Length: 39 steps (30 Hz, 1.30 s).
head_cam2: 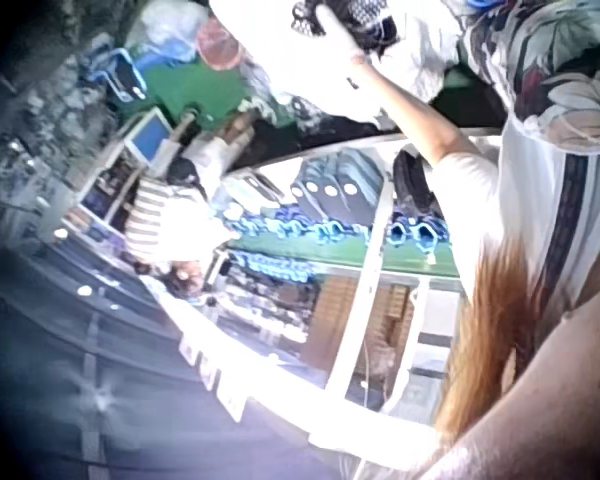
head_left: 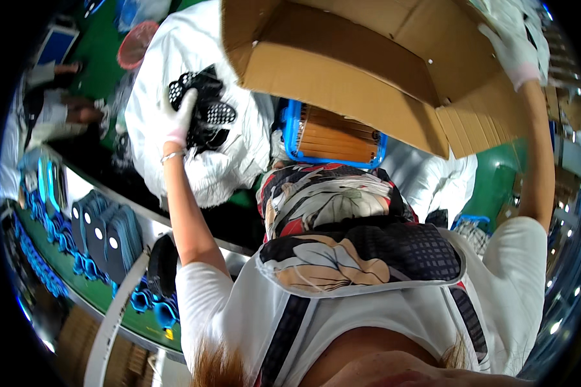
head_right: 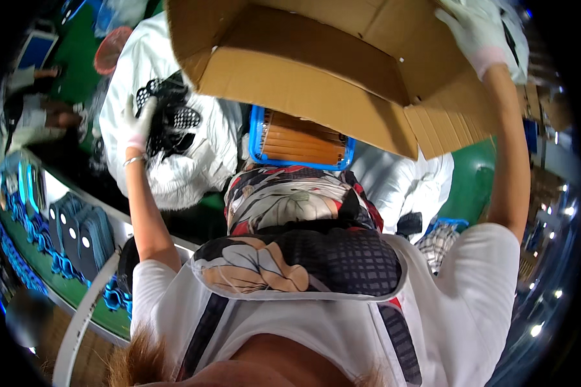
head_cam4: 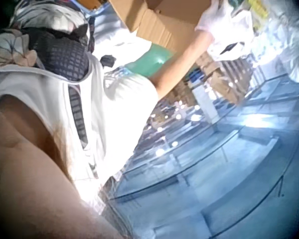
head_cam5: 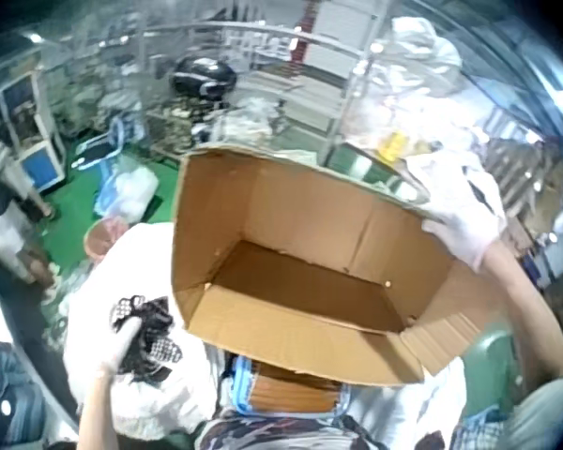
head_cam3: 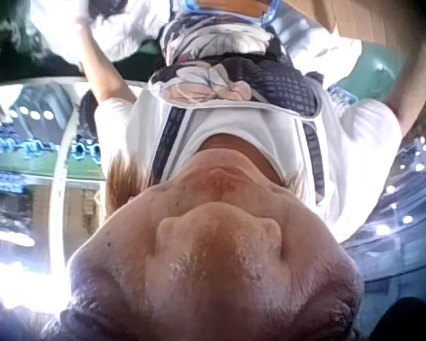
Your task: The person picks up black shoe components, inserts blue insoles into blue-and-black shoe uppers, and places finished components into a cardboard box.
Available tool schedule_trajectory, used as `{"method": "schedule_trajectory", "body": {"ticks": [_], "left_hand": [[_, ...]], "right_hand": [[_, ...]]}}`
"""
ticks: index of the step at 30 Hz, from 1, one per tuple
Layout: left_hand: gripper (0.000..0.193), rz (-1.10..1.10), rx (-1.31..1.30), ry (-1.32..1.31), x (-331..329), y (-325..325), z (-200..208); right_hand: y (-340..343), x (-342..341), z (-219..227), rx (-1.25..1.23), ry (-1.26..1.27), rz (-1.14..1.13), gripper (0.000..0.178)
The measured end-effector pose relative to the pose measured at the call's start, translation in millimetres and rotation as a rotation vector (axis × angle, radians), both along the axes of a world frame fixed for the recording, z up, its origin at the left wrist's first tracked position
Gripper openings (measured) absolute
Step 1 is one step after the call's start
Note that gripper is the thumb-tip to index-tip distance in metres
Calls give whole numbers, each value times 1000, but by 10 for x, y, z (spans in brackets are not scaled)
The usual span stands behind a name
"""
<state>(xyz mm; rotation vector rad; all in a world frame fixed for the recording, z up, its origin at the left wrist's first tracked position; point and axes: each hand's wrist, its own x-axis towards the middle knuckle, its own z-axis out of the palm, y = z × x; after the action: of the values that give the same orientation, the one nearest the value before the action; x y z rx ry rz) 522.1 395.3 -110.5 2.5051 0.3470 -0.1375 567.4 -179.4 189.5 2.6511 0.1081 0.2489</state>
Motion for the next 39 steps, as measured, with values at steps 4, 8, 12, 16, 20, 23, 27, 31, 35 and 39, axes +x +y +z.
{"method": "schedule_trajectory", "body": {"ticks": [4,8,12,16,20,23,27,31,35,39], "left_hand": [[68,-330,-1052,-156,377,-822,835],[40,-339,-529,-227,1008,-1430,1019],[38,-472,-436,-169,1388,-1349,847],[35,-524,-541,-107,1256,-2051,1297],[32,-516,-631,8,1285,-2482,1694],[30,-578,-554,28,1270,-2759,1907],[28,-638,-426,48,1083,-3105,2331],[27,-724,-318,-15,983,-3332,2546],[26,-709,-86,6,888,-3856,2869],[27,-847,-287,-5,928,-4040,3218]], "right_hand": [[279,-268,101,83,-112,291,26],[37,-291,106,201,-99,156,26],[-758,-676,-513,447,-283,259,31],[-842,-1781,-1739,1625,550,-1074,41],[-624,-1844,-2544,2634,476,-1025,68],[-622,-1240,-2604,3014,208,-983,107],[-528,-736,-2705,2965,361,-1165,107],[-491,-391,-2801,3129,204,-1165,61],[-569,-283,-3049,3285,-99,-1197,28],[-1003,-942,-2321,3073,-183,-813,23]]}}
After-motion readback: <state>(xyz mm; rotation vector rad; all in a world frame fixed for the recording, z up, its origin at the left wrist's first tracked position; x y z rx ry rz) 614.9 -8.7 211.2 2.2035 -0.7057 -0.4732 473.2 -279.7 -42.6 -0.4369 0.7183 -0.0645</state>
